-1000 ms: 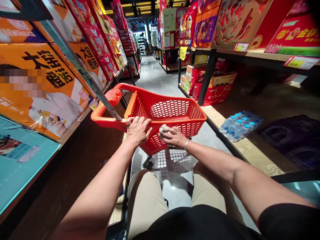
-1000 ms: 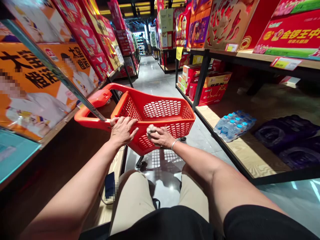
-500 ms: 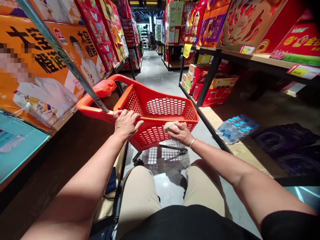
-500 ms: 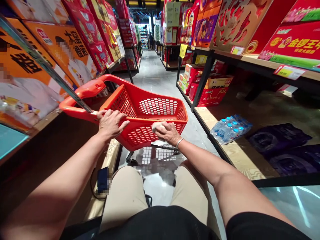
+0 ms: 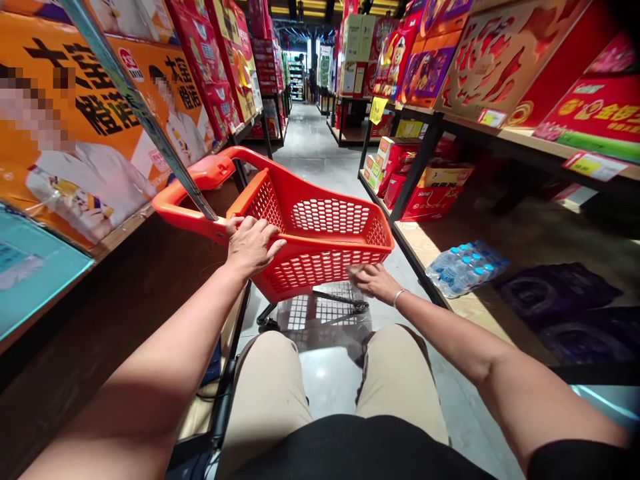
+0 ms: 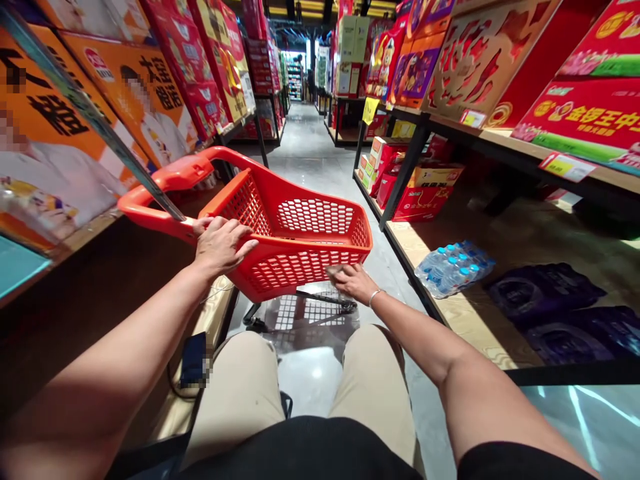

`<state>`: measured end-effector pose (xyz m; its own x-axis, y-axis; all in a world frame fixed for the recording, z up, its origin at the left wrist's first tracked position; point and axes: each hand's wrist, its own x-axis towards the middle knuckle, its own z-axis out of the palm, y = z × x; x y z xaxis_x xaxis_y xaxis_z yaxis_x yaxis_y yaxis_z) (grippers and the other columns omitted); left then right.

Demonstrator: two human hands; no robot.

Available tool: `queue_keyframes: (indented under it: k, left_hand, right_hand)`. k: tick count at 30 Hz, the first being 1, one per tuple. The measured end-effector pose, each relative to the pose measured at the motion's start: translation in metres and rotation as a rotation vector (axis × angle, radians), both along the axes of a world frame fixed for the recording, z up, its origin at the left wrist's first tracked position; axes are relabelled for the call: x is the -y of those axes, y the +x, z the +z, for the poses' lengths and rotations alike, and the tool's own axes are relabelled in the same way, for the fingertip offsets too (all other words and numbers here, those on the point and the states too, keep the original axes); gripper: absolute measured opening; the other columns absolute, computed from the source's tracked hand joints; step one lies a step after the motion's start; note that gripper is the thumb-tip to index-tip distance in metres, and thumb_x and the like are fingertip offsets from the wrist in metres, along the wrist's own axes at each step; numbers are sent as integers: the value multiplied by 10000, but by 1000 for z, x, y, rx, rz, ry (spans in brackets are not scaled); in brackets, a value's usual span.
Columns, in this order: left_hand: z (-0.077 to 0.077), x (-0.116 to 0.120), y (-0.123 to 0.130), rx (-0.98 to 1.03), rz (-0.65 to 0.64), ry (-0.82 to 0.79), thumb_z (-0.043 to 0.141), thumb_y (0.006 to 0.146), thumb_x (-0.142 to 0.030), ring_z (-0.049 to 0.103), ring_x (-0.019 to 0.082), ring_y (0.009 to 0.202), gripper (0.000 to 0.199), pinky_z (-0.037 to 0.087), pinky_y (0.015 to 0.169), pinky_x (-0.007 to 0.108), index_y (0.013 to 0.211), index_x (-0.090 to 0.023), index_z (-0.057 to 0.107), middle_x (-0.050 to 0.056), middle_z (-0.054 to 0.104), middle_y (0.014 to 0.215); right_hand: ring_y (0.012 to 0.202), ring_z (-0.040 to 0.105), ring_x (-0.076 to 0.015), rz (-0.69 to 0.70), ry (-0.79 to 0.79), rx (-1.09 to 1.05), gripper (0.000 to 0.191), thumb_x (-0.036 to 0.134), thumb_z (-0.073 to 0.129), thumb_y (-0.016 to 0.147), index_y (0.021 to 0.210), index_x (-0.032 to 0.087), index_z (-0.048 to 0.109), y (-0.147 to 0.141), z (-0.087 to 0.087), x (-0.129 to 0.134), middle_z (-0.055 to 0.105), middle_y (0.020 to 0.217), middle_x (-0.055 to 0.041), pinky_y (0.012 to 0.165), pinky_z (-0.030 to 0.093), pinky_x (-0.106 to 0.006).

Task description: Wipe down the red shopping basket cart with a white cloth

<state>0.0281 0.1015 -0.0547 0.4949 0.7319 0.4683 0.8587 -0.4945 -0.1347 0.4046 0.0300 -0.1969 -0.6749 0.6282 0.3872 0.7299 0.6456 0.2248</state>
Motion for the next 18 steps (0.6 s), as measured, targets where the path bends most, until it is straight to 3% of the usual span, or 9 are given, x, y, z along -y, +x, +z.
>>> queue_keyframes:
  k: [3, 6, 8, 10, 13, 15, 18]
  left_hand:
    - [0, 0, 1, 20, -10, -8, 499, 943, -517, 532, 331, 1033, 361, 333, 1038, 543, 1017, -233, 707, 103, 657, 1001]
    - [0, 0, 2, 46, -14, -11, 502, 940, -517, 528, 344, 1041, 372, 325, 1045, 559, 1027, -221, 708, 112, 663, 1007]
    - [-1, -1, 3, 49, -11, -7, 501, 941, -517, 528, 346, 1046, 374, 322, 1050, 560, 1028, -218, 707, 113, 666, 1009]
    - [-2, -1, 4, 48, -14, -1, 505, 940, -511, 529, 343, 1048, 366, 319, 1056, 557, 1033, -221, 708, 112, 667, 1012]
    - [-2, 0, 4, 45, -23, 7, 509, 939, -505, 529, 339, 1044, 360, 324, 1053, 551, 1045, -223, 706, 109, 667, 1024]
    - [-2, -1, 3, 37, -25, 5, 514, 937, -504, 528, 337, 1038, 354, 325, 1051, 550, 1048, -226, 705, 106, 665, 1027]
    - [-2, -3, 2, 26, -20, 4, 550, 919, -497, 529, 331, 1040, 330, 324, 1053, 544, 1039, -231, 704, 102, 657, 1024]
  right_hand:
    - [1064, 525, -219, 9, -12, 36, 145, 278, 658, 943, 1000, 331, 780, 14, -2, 9, 707, 1121, -19, 897, 416, -386]
    - [1254, 451, -265, -70, 113, -126, 294, 269, 629, 963, 1227, 366, 716, 21, 20, 8, 665, 1313, -20, 1007, 401, -442]
    - [1301, 426, -278, -133, 194, -222, 323, 257, 625, 963, 1262, 351, 705, 23, 30, 3, 656, 1340, -31, 1044, 388, -457]
    - [1271, 466, -275, -150, 208, -216, 250, 259, 618, 964, 1166, 320, 752, 25, 24, 2, 687, 1279, -38, 999, 414, -438]
    - [1136, 558, -241, -91, 97, -87, 199, 252, 600, 958, 977, 302, 792, 29, -3, 14, 734, 1121, -22, 858, 454, -375]
    - [1074, 581, -234, -75, 40, -58, 206, 238, 602, 944, 964, 313, 792, 33, -13, 24, 739, 1080, -16, 813, 462, -362]
    - [1108, 573, -257, -89, 122, -192, 249, 239, 619, 932, 1100, 342, 771, 37, 6, 29, 718, 1174, -28, 886, 475, -404]
